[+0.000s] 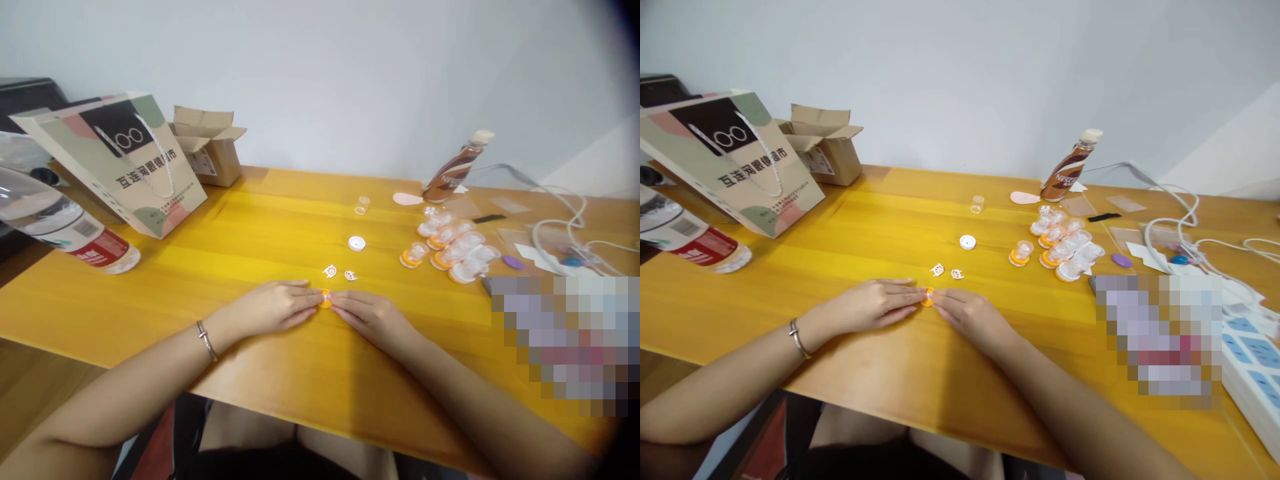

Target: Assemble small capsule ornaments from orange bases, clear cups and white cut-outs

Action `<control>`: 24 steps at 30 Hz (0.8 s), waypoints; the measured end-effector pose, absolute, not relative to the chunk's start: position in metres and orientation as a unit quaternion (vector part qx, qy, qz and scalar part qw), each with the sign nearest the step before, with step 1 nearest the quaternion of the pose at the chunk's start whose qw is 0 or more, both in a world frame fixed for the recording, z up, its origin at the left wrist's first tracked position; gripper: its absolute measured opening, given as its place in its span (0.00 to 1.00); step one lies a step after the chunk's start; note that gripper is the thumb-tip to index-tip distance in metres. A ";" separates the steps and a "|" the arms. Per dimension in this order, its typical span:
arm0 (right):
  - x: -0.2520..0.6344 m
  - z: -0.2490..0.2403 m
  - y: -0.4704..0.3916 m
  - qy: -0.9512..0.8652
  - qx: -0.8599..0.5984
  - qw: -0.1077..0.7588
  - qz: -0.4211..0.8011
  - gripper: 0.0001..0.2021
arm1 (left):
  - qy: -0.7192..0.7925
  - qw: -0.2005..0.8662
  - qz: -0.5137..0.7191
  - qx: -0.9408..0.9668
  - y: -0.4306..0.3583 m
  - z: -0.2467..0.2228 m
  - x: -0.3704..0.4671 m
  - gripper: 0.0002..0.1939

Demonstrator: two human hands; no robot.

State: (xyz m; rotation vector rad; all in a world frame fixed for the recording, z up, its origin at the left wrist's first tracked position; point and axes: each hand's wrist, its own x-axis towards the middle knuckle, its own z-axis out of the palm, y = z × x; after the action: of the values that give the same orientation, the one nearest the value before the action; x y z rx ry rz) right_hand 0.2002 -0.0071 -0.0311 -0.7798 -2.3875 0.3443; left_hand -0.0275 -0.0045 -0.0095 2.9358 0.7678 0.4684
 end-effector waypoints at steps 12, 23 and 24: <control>0.197 -0.029 -0.011 -0.908 -0.296 0.270 0.119 0.13 | 0.249 -0.018 0.120 0.961 -0.009 -0.011 -0.025 0.17; 0.194 -0.027 -0.010 -0.912 -0.301 0.255 0.117 0.11 | 0.267 -0.023 0.147 0.952 -0.011 -0.014 -0.019 0.13; 0.194 -0.027 -0.010 -0.911 -0.299 0.257 0.121 0.11 | 0.284 -0.005 0.166 0.944 -0.009 -0.014 -0.017 0.12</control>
State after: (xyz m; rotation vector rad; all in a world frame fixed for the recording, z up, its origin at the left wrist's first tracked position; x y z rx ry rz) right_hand 0.1938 -0.0097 -0.0267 -0.8110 -2.4718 0.3291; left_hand -0.0174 -0.0093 -0.0145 2.9770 0.8945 0.5249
